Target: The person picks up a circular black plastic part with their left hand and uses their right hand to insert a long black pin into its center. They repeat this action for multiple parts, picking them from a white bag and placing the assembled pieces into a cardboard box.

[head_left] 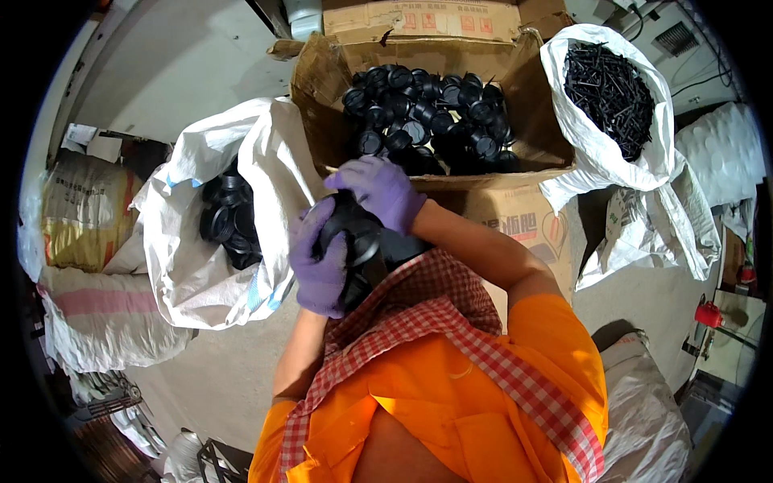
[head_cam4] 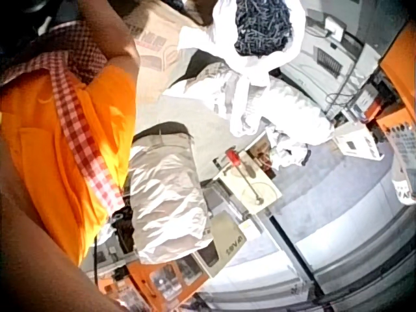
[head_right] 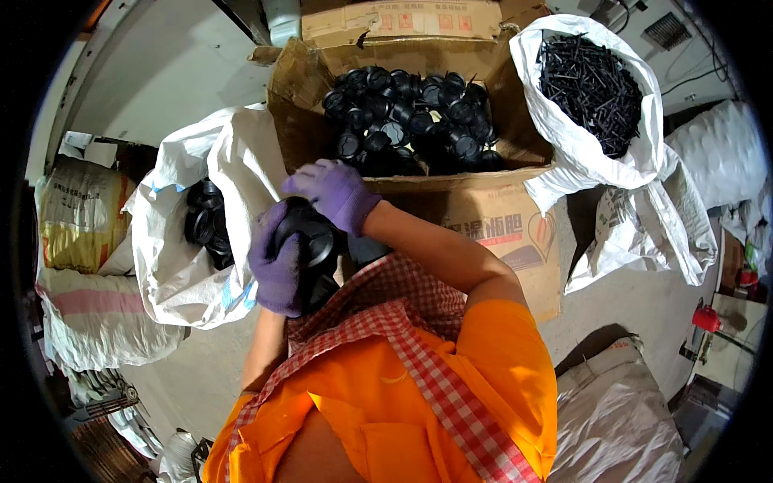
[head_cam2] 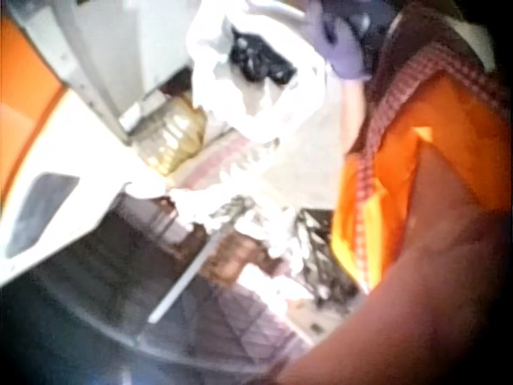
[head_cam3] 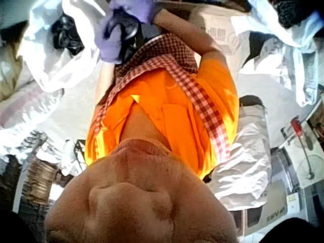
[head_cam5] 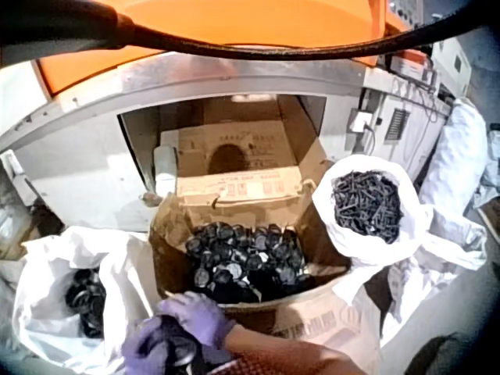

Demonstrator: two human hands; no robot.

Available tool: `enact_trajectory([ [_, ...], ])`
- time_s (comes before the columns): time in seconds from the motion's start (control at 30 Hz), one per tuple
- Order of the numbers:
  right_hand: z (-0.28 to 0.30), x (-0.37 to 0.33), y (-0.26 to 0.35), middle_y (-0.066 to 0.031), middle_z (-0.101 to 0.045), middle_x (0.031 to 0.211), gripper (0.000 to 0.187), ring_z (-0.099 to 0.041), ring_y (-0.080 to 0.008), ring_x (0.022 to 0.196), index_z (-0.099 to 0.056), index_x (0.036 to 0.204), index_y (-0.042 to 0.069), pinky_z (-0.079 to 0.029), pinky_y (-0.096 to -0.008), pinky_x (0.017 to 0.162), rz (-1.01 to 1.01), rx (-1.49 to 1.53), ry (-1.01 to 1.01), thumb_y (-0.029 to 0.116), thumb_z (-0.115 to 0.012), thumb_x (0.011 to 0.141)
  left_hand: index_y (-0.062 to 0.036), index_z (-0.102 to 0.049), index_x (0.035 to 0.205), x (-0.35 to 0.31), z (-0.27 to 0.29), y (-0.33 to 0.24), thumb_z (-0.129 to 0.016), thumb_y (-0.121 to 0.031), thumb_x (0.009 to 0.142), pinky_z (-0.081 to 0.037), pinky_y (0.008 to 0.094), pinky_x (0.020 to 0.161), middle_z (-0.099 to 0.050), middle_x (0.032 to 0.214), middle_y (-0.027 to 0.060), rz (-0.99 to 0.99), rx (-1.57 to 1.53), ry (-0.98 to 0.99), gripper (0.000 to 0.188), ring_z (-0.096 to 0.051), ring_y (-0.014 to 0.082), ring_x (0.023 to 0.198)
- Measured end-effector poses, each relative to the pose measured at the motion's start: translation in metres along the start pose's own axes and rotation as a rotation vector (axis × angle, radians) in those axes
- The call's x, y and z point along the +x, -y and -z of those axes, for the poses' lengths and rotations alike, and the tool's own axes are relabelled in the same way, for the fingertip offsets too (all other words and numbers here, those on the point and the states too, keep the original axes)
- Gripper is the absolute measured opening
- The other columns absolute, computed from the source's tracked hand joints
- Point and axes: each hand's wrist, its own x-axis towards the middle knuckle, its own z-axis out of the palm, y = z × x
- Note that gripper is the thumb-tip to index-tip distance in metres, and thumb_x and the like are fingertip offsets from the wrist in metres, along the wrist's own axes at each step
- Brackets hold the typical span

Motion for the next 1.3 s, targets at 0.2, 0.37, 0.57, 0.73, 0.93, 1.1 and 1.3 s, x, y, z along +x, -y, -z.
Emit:
enact_trajectory([
  [0.2, -0.018, -0.015, -0.130, -0.0170, -0.064, 0.098, 0.021, -0.060, -0.0350, 0.093, -0.064, 0.099, 0.009, -0.047, -0.0413, 0.080, -0.689, 0.030, 0.093, 0.013, -0.049, 0.085, -0.0083, -0.057, 0.122, 0.033, 0.067, -0.028, -0.060, 0.001, 0.068, -0.042, 0.0414, 0.093, -0.055, 0.117, 0.0180, -0.219, 0.287, -0.349, 0.055, -0.054, 0.0331, 0.105],
  [0.37, -0.048, -0.008, -0.226, -0.0193, -0.060, 0.115, 0.034, -0.059, -0.0354, 0.104, -0.060, 0.116, 0.010, -0.049, -0.0425, 0.084, -0.792, -0.341, 0.753, 0.024, -0.052, 0.086, -0.0125, -0.037, 0.141, 0.041, 0.118, 0.014, -0.074, -0.015, 0.074, -0.026, 0.0441, 0.109, -0.021, 0.149, 0.0180, 0.047, 1.067, -0.580, 0.077, -0.031, 0.0316, 0.134],
  [0.57, -0.134, -0.038, -0.254, -0.0147, -0.040, 0.141, 0.054, -0.043, -0.0377, 0.124, -0.042, 0.136, 0.015, -0.035, -0.0602, 0.096, -0.536, -0.757, 0.992, 0.026, -0.053, 0.084, -0.0010, -0.051, 0.127, 0.032, 0.062, 0.004, -0.063, 0.005, 0.075, -0.027, 0.0426, 0.109, -0.026, 0.147, 0.0217, -0.230, 0.585, -0.257, 0.054, -0.032, 0.0331, 0.134],
  [0.73, -0.121, -0.032, -0.246, -0.0141, -0.050, 0.123, 0.037, -0.054, -0.0362, 0.110, -0.053, 0.120, 0.013, -0.045, -0.0495, 0.088, -0.584, -0.658, 0.966, 0.026, -0.054, 0.085, -0.0003, -0.060, 0.107, 0.018, 0.046, -0.003, -0.062, 0.003, 0.073, -0.039, 0.0406, 0.100, -0.048, 0.130, 0.0229, -0.207, 0.528, 0.047, 0.034, -0.048, 0.0344, 0.122],
  [0.93, -0.029, -0.023, -0.233, -0.0202, -0.046, 0.130, 0.057, -0.050, -0.0387, 0.116, -0.035, 0.134, 0.008, -0.042, -0.0453, 0.096, -0.651, -0.391, 0.266, 0.019, -0.057, 0.083, 0.0008, -0.058, 0.111, 0.024, 0.011, 0.003, -0.065, -0.001, 0.076, -0.047, 0.0350, 0.089, -0.058, 0.116, 0.0201, -0.169, 0.285, 0.289, 0.036, -0.058, 0.0320, 0.103],
  [1.1, 0.072, -0.025, -0.173, -0.0160, -0.059, 0.098, 0.030, -0.062, -0.0268, 0.086, -0.053, 0.118, 0.005, -0.051, -0.0332, 0.073, 0.158, -0.517, -0.189, 0.006, -0.045, 0.088, -0.0012, -0.028, 0.142, 0.023, -0.020, 0.026, -0.066, -0.008, 0.080, -0.044, 0.0322, 0.091, -0.055, 0.115, 0.0114, 0.258, -0.129, 0.246, 0.073, -0.053, 0.0190, 0.103],
  [1.3, 0.072, -0.054, -0.058, -0.0111, -0.058, 0.111, 0.040, -0.059, -0.0195, 0.093, -0.049, 0.125, 0.008, -0.049, -0.0352, 0.081, -0.531, 0.909, 0.055, 0.020, -0.057, 0.087, -0.0075, -0.036, 0.131, 0.055, -0.036, -0.018, -0.054, -0.020, 0.089, -0.052, 0.0284, 0.067, -0.052, 0.114, 0.0119, 0.531, -0.829, 0.145, 0.047, -0.059, 0.0218, 0.092],
])
